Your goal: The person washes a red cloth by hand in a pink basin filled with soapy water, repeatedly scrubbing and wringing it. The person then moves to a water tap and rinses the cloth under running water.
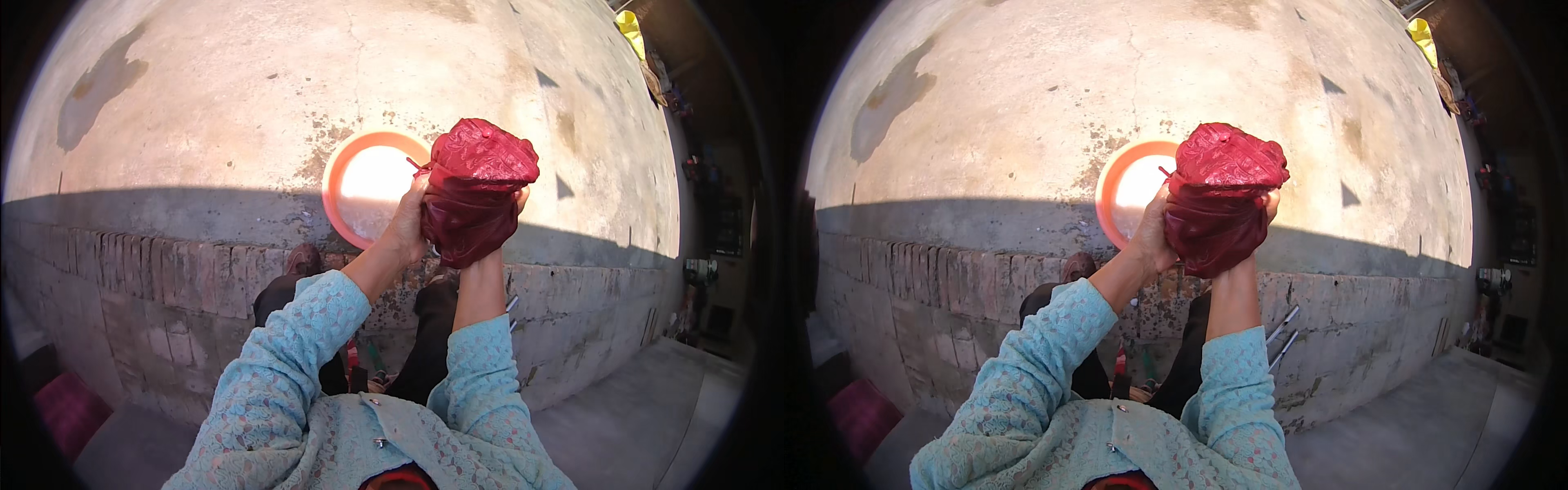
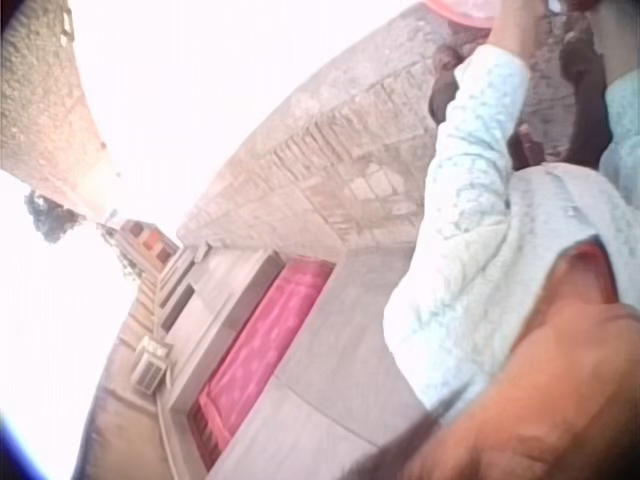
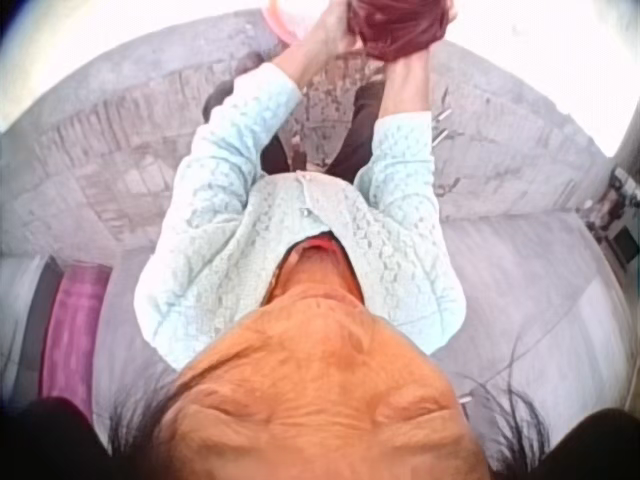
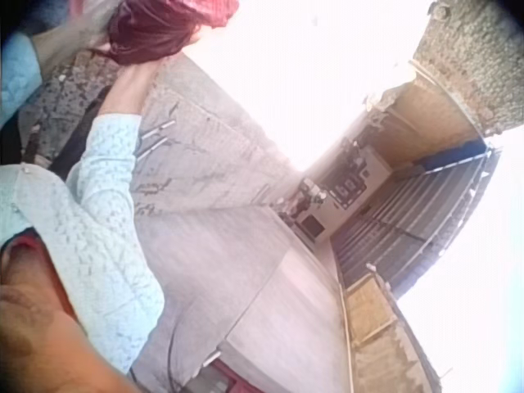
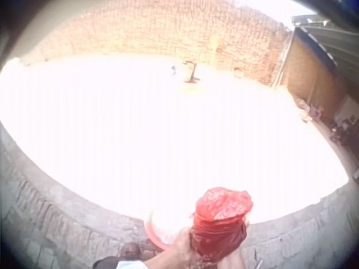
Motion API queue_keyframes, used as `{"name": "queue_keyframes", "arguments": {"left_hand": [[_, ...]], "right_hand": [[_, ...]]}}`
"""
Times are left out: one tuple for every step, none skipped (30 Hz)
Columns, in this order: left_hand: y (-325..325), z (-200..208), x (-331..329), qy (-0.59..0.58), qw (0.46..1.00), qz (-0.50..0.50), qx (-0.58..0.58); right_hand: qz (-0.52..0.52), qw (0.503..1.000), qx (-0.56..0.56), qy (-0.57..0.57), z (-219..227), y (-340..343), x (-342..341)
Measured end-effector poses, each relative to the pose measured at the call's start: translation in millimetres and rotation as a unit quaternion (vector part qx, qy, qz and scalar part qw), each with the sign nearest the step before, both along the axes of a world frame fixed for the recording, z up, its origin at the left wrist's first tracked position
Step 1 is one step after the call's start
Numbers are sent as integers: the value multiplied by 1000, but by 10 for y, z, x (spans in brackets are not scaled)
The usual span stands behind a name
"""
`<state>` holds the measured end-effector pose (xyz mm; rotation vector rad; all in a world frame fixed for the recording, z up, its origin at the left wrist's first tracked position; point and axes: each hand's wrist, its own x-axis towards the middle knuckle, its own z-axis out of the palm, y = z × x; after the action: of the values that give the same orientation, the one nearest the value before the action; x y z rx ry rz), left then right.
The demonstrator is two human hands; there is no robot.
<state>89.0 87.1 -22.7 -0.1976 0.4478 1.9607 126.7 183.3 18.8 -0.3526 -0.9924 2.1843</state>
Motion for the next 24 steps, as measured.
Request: {"name": "queue_keyframes", "arguments": {"left_hand": [[-16,22,7,-10,1000,-7,22],[-31,53,7,-21,999,-13,44],[-58,97,-18,-30,997,-17,66],[-87,106,-75,-37,997,-36,64],[-116,108,-161,-45,996,-55,61],[-141,108,-238,-55,994,-72,59],[-146,83,-289,-71,992,-50,96],[-149,35,-336,-86,987,-27,132],[-153,-4,-388,-102,980,-2,169],[-155,0,-445,-107,984,37,138],[-112,-109,-555,-86,984,25,153],[-150,-35,-555,-93,981,13,168],[-227,50,-548,-98,978,4,181],[-176,-201,-522,-73,983,38,164],[-189,-47,-416,-97,989,91,65],[-164,73,-359,-58,991,115,33],[-136,188,-315,-18,990,138,-1],[-169,348,-280,73,978,178,-76],[-141,310,-247,140,967,176,-121],[-102,219,-206,207,949,172,-165],[-87,115,-169,273,925,165,-208],[-69,86,-173,375,883,166,-228],[-60,62,-185,366,887,164,-228],[-71,49,-231,355,890,166,-232]], "right_hand": [[-10,999,31,-2,8,8,-5],[-26,998,53,-9,-11,39,-15],[-40,996,82,-20,-43,65,-18],[-58,991,119,-34,-73,83,-20],[-65,982,158,-84,-147,157,31],[-75,958,252,-116,-150,166,34],[-84,924,343,-145,-155,158,35],[-98,868,458,-165,-163,103,75],[-46,851,508,-121,-70,-21,32],[-30,819,561,-119,-7,-181,39],[-38,758,640,-121,-42,-336,18],[-70,687,709,-141,-9,-493,5],[-156,648,732,-139,-73,-649,-70],[-169,658,716,-159,-143,-642,-60],[-187,664,699,-186,-199,-593,-40],[-191,734,624,-190,-178,-554,-86],[-192,796,541,-194,-157,-493,-143],[-126,886,388,-220,-166,-409,-170],[-102,957,198,-184,-160,-354,-221],[-85,981,67,-161,-180,-288,-224],[-67,986,-67,-135,-265,-207,-204],[-11,990,-104,-90,-413,-122,-221],[-42,990,-76,-110,-540,-72,-135],[-66,988,-50,-130,-411,-192,-137]]}}
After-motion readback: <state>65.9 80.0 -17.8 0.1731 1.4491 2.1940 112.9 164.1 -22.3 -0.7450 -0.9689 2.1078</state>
